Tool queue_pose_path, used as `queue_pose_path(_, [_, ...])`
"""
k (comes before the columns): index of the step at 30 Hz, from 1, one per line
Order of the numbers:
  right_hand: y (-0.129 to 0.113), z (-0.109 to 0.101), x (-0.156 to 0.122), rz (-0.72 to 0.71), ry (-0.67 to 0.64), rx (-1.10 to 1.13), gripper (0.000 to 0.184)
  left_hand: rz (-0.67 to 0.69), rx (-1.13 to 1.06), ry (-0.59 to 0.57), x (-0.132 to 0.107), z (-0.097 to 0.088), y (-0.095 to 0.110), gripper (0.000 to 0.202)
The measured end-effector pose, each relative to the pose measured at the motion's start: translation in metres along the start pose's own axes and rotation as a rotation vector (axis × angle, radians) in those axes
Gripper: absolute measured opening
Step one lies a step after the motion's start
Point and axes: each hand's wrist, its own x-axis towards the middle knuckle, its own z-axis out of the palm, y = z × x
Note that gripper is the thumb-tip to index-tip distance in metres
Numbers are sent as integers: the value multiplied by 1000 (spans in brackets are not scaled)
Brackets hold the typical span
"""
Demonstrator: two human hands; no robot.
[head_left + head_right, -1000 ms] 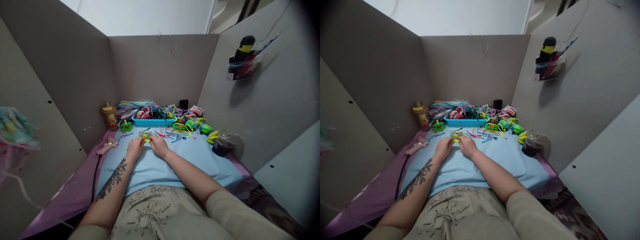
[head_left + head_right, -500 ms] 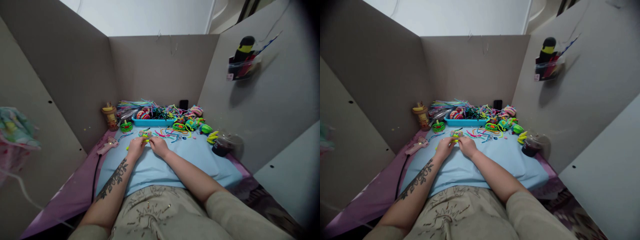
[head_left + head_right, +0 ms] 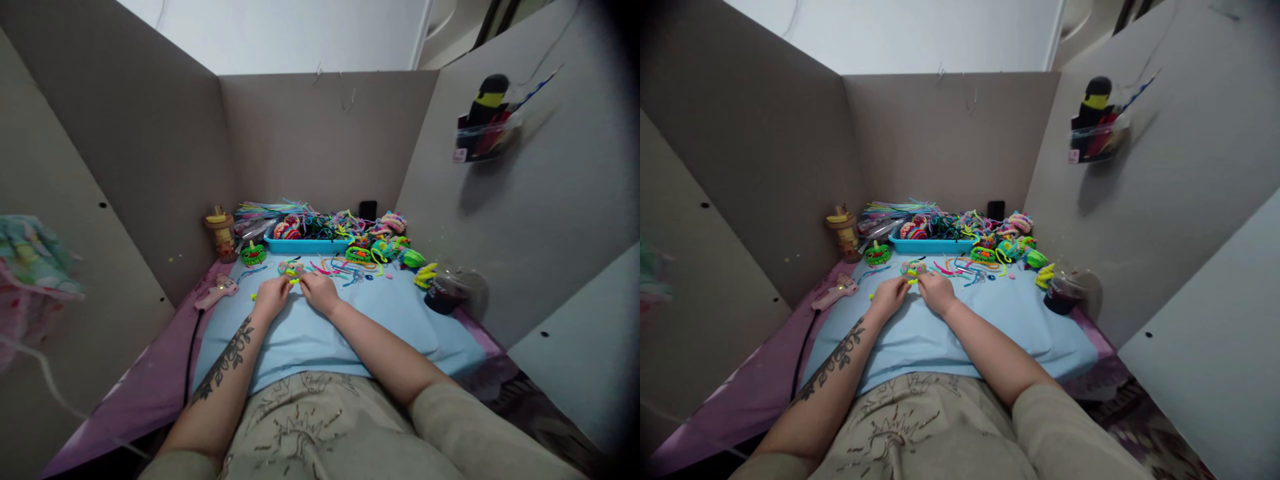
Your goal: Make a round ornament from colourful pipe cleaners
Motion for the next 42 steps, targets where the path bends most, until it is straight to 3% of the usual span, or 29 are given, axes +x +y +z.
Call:
queue_pose_path(5, [1, -1, 0, -97, -2, 115, 28, 39, -14, 7, 0, 0, 0, 18])
queue_pose_path(14, [5, 7, 1, -130, -30, 128, 14, 28, 5, -72, -1, 0, 1, 22])
queue_pose_path(23, [-3, -4, 1, -153, -89, 47, 15, 40, -67, -65, -4, -5, 5, 18])
queue_pose_path(34, [-1, -1, -1, -146, -107, 196, 8, 84, -128, -105, -3, 1, -1, 20])
queue_pose_path(42, [0, -1, 0, -172, -127, 123, 4, 62, -79, -93, -1, -3, -2, 21])
